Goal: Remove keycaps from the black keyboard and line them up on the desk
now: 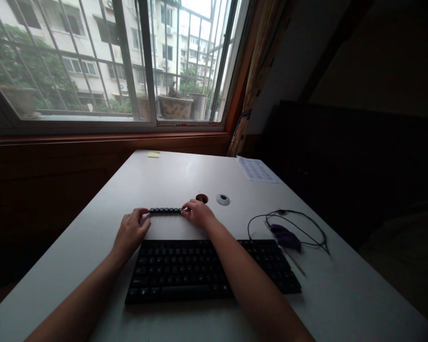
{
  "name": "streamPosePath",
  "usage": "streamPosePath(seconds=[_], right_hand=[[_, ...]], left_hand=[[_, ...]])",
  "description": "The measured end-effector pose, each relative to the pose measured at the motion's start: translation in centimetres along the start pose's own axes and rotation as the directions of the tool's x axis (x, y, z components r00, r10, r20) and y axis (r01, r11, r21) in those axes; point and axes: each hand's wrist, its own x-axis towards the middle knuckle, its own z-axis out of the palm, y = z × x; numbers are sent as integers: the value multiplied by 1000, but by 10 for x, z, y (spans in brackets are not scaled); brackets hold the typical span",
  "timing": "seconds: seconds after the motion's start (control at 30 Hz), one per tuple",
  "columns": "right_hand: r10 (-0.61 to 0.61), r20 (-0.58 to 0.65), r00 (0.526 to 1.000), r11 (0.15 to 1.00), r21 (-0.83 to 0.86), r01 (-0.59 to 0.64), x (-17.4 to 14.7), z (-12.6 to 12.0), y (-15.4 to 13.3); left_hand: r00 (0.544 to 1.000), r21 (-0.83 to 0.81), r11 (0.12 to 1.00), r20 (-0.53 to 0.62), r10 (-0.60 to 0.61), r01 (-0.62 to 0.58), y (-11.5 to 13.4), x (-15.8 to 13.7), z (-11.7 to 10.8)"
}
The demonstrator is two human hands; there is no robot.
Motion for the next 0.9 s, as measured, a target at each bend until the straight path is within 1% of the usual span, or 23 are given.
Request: streamPosePath(seconds=[0.9], right_hand=[[-23,-12,1000,1000,-1,23,-4,0,1]], left_hand=[[1000,11,1000,-6,13,-13,-1,0,0]])
